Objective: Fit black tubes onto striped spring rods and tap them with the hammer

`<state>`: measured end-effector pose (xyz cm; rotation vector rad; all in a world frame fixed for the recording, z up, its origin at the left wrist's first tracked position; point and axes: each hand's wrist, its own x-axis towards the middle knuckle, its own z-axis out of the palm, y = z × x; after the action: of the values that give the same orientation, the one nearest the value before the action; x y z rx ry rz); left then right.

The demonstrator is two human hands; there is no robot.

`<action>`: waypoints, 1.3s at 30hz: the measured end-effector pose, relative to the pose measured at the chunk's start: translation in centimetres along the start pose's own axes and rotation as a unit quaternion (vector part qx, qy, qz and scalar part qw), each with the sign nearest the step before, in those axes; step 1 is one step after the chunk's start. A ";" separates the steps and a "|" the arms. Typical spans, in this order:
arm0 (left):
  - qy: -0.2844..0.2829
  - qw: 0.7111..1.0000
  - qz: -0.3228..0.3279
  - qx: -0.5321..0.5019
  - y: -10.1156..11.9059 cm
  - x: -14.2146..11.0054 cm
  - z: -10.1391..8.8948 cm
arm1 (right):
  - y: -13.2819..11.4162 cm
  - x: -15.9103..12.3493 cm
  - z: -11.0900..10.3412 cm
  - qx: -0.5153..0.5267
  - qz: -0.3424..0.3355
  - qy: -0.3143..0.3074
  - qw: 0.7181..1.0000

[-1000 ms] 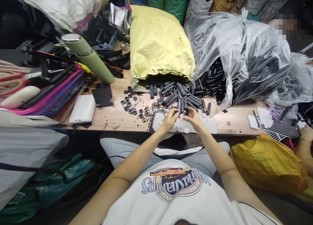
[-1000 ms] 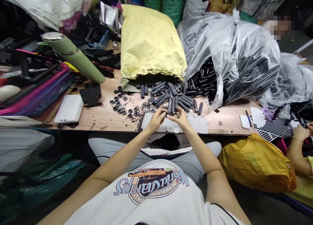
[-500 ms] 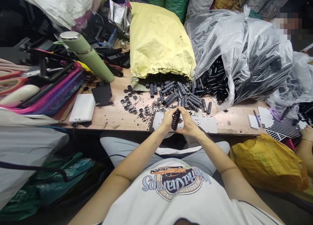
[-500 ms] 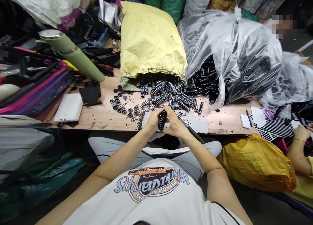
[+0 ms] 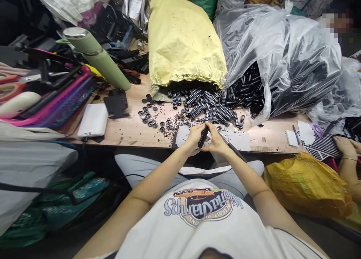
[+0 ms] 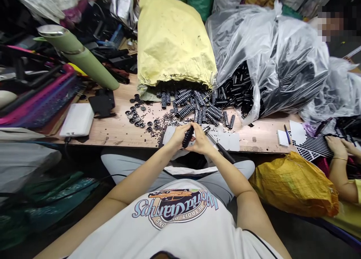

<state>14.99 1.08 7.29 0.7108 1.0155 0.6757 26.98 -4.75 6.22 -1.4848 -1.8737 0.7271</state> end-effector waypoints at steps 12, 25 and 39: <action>-0.023 0.707 0.383 0.594 -7.0 2.1 -4.3 | 3.2 -2.9 2.5 -0.156 0.097 0.088 0.979; -0.073 0.603 0.420 0.674 -6.0 2.1 -5.4 | 0.6 -9.0 -2.6 -0.103 0.286 0.138 0.943; -0.090 0.581 0.400 0.703 -9.2 1.0 -2.1 | -4.7 -5.8 0.8 -0.062 0.209 0.046 0.975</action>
<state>14.93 -3.22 -1.22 2.7281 0.8437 0.3701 24.41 -11.47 8.42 -1.9907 -1.5772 0.7232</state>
